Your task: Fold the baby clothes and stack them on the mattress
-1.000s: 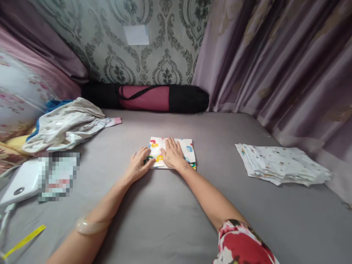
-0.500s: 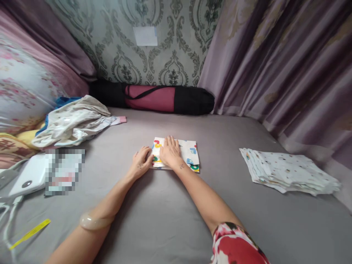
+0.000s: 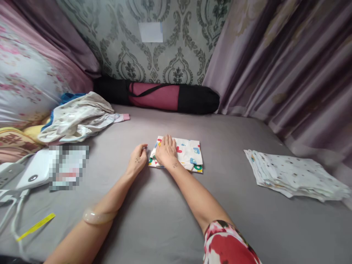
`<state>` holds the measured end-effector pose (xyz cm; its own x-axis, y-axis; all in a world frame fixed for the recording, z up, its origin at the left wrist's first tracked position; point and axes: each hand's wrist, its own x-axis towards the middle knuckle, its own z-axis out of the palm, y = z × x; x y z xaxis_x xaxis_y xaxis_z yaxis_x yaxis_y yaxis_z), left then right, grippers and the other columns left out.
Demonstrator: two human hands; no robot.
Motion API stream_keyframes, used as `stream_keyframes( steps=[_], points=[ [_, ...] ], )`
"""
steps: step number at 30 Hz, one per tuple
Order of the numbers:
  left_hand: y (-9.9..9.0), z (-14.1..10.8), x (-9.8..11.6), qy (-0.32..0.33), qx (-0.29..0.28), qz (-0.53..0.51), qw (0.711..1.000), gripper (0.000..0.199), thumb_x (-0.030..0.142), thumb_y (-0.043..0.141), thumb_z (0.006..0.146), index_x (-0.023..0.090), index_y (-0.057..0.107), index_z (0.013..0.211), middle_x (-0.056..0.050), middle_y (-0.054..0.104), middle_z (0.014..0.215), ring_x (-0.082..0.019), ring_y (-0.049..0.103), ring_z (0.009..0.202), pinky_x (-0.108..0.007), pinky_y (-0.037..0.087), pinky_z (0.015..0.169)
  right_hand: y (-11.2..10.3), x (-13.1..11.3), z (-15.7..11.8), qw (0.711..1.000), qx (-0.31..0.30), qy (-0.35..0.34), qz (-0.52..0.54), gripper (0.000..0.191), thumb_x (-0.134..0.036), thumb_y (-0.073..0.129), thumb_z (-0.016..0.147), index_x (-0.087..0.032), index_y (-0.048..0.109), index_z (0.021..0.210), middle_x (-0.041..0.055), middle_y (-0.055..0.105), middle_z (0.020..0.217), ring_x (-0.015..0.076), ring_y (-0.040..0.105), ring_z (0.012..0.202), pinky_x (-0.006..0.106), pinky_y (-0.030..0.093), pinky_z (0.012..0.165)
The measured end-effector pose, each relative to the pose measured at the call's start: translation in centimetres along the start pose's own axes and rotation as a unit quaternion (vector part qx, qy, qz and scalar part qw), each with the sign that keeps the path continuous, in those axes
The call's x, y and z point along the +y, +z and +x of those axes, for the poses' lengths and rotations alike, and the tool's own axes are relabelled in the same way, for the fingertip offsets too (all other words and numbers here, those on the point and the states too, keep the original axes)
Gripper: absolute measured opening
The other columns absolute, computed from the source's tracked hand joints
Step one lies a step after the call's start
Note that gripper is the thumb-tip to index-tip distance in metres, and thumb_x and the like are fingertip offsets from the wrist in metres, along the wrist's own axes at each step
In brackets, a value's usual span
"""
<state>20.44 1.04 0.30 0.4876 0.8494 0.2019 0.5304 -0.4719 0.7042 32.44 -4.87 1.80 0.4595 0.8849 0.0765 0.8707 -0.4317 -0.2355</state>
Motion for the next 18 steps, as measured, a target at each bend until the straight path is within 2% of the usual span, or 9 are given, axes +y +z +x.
stream_keyframes(
  steps=[5, 10, 14, 18],
  points=[
    [0.1, 0.3, -0.6, 0.002, 0.002, -0.009, 1.000, 0.035, 0.016, 0.034, 0.088, 0.013, 0.060, 0.111, -0.013, 0.066, 0.114, -0.022, 0.060, 0.111, -0.038, 0.045, 0.101, 0.9, -2.3, 0.1, 1.000, -0.003, -0.018, 0.016, 0.063, -0.033, 0.029, 0.095, 0.003, 0.029, 0.147, 0.0194, 0.020, 0.157, 0.0270, 0.013, 0.146, 0.041, 0.006, 0.118],
    [0.3, 0.5, -1.2, 0.003, 0.018, -0.016, 1.000, 0.034, 0.020, 0.034, 0.088, 0.016, 0.061, 0.108, -0.013, 0.067, 0.113, -0.023, 0.061, 0.111, -0.041, 0.046, 0.100, 1.8, -2.8, -0.1, 0.999, -0.013, -0.009, 0.046, 0.064, -0.034, 0.030, 0.095, 0.004, 0.029, 0.146, 0.0190, 0.022, 0.157, 0.0273, 0.014, 0.146, 0.042, 0.007, 0.118],
    [0.1, 0.3, -1.2, 0.022, 0.031, -0.006, 0.999, 0.034, 0.023, 0.034, 0.088, 0.018, 0.060, 0.109, -0.012, 0.067, 0.112, -0.023, 0.060, 0.110, -0.042, 0.046, 0.100, 0.2, -1.8, -0.3, 0.994, -0.010, -0.026, 0.102, 0.061, -0.035, 0.023, 0.098, 0.000, 0.030, 0.147, 0.0169, 0.025, 0.156, 0.0244, 0.018, 0.145, 0.038, 0.011, 0.118],
    [0.1, 0.1, 0.1, 0.045, 0.021, 0.023, 0.999, 0.035, 0.025, 0.035, 0.089, 0.019, 0.059, 0.114, -0.011, 0.066, 0.115, -0.024, 0.060, 0.111, -0.041, 0.046, 0.099, -2.4, 1.6, -1.6, 0.994, 0.033, -0.017, 0.102, 0.059, -0.033, 0.022, 0.098, -0.003, 0.028, 0.148, 0.0143, 0.023, 0.157, 0.0224, 0.016, 0.146, 0.036, 0.011, 0.118]
  ],
)
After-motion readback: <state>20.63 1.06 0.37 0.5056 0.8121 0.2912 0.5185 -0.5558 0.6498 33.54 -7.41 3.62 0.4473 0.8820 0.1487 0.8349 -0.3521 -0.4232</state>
